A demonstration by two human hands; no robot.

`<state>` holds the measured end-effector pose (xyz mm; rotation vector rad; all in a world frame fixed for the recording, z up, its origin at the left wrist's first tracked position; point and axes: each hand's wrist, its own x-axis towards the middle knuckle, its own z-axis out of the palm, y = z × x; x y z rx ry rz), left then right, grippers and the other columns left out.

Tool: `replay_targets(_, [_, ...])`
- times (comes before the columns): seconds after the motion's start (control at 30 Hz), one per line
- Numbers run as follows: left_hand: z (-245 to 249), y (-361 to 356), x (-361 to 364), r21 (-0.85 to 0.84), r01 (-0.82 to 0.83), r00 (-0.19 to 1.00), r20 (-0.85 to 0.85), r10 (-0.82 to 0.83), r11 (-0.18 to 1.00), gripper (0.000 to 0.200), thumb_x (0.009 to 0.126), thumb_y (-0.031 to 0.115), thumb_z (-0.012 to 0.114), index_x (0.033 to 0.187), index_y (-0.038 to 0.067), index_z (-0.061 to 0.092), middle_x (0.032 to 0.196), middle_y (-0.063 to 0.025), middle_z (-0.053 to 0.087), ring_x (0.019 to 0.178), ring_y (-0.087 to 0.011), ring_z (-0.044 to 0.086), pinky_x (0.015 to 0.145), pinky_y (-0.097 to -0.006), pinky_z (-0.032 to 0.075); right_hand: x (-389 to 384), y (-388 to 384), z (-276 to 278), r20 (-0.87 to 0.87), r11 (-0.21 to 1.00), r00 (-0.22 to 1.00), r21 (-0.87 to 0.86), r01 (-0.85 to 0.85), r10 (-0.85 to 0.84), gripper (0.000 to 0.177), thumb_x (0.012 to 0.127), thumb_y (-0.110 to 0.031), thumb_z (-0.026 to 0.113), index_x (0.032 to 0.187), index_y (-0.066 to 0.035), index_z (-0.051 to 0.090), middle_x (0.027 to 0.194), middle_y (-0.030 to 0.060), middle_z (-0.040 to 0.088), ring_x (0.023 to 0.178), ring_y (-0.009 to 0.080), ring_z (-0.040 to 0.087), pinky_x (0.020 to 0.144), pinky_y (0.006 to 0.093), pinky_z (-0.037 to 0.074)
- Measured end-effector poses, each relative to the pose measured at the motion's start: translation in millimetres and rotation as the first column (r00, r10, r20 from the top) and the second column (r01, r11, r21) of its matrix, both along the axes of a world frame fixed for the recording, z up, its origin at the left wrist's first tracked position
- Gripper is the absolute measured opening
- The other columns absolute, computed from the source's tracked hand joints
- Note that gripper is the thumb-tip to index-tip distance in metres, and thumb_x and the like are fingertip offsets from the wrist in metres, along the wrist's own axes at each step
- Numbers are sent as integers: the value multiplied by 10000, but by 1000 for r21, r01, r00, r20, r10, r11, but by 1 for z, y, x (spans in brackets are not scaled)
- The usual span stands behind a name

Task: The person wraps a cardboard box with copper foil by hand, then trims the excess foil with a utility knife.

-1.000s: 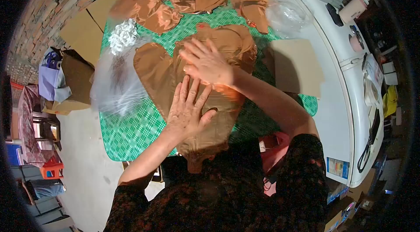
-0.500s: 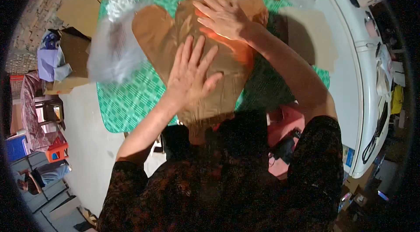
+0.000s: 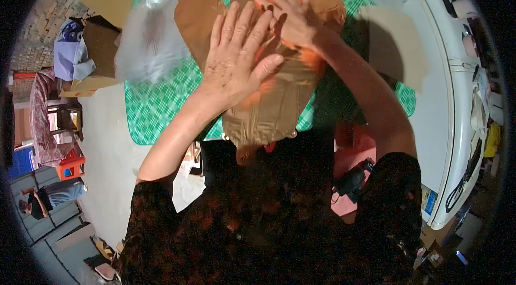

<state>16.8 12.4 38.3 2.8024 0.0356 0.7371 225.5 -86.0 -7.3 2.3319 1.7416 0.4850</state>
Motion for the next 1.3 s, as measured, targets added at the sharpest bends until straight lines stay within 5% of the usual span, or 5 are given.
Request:
replay_targets(0.1, [13,11,28,20,-8,998,69,7,1000,724,1065,526,554,1631,92,427,1680,-254,359,1578,-470,281,1284,-612,207,29,3,-25,660,998,751,-21,51,-25,778,1002,-424,579,1687,-180,302,1754,102,277,1633,352,185,1237,725,199])
replay_targets(0.2, [-12,21,67,-24,-4,992,129,7,1000,666,1086,443,538,1614,51,434,1659,-262,389,1557,-461,329,1276,-592,242,4,-2,4,-331,990,942,141,-10,56,785,955,-347,637,1652,-120,357,1720,136,316,1630,373,174,1257,722,147])
replay_targets(0.7, [-48,20,96,-198,-143,980,-164,111,970,691,1146,437,318,1699,32,226,1745,-250,236,1621,-418,211,1318,-530,156,10,-2,7,-374,996,927,92,1,34,649,1038,-308,479,1647,-103,392,1723,131,324,1646,350,150,1286,680,73])
replay_targets(1.0, [-49,14,93,105,-173,959,-207,192,979,685,1099,576,393,1666,192,398,1749,-212,258,1625,-416,199,1327,-529,139,119,-33,2,105,914,983,394,96,-148,538,998,-340,629,1479,-116,539,1470,151,609,1422,364,507,1108,682,354])
replay_targets(1.3, [-51,14,92,81,-168,968,-173,179,983,685,1090,581,418,1645,180,443,1734,-220,291,1616,-428,213,1324,-535,143,128,5,57,-344,929,865,-73,363,-365,481,980,-379,656,1359,-83,659,1336,135,678,1359,370,509,1091,550,409])
